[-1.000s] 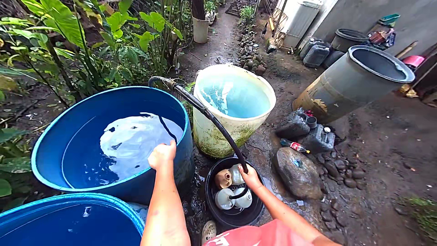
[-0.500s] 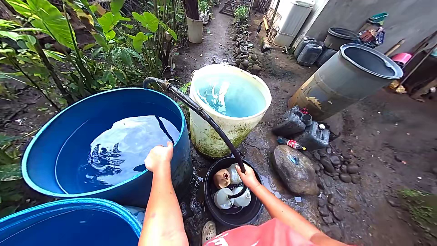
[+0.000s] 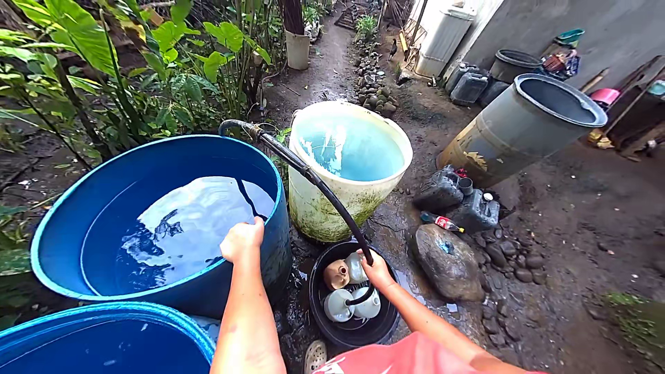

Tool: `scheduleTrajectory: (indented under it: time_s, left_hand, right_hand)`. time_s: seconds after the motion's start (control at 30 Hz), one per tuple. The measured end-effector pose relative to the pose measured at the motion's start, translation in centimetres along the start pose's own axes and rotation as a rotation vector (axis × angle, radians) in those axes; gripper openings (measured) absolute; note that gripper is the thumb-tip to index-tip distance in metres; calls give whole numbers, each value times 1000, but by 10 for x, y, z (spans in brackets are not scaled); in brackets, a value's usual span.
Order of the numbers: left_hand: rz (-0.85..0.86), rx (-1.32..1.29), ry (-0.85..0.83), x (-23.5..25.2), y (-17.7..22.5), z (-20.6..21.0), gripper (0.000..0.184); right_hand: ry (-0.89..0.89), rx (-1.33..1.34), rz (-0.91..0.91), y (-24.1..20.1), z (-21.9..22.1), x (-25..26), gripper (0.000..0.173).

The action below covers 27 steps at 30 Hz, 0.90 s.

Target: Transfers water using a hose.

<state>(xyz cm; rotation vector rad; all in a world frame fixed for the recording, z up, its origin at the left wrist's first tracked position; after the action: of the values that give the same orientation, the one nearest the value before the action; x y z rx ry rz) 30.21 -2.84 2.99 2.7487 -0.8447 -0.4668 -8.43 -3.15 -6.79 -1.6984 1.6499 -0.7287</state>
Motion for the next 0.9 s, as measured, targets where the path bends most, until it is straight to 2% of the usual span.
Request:
scheduleTrajectory:
  time_s: [0.2, 0.9]
  left_hand:
    - [6, 6, 6, 1, 0, 1, 66]
    - [-2, 4, -7, 1, 0, 1, 64]
  right_hand:
    - [-46, 12, 3, 2, 3, -2, 21]
    - [-65, 16, 24, 3, 5, -3, 21]
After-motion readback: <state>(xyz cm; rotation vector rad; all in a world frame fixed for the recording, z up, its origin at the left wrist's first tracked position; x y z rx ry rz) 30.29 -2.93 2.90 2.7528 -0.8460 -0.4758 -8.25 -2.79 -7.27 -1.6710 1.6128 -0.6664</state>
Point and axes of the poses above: each hand's wrist, its own x-axis towards the middle knuckle, its own z-axis out of the palm, y = z × x, the point moved 2 cm from there along x, towards the middle knuckle, and after that the axes turned 9 degrees about y, right-handed, at the moved point
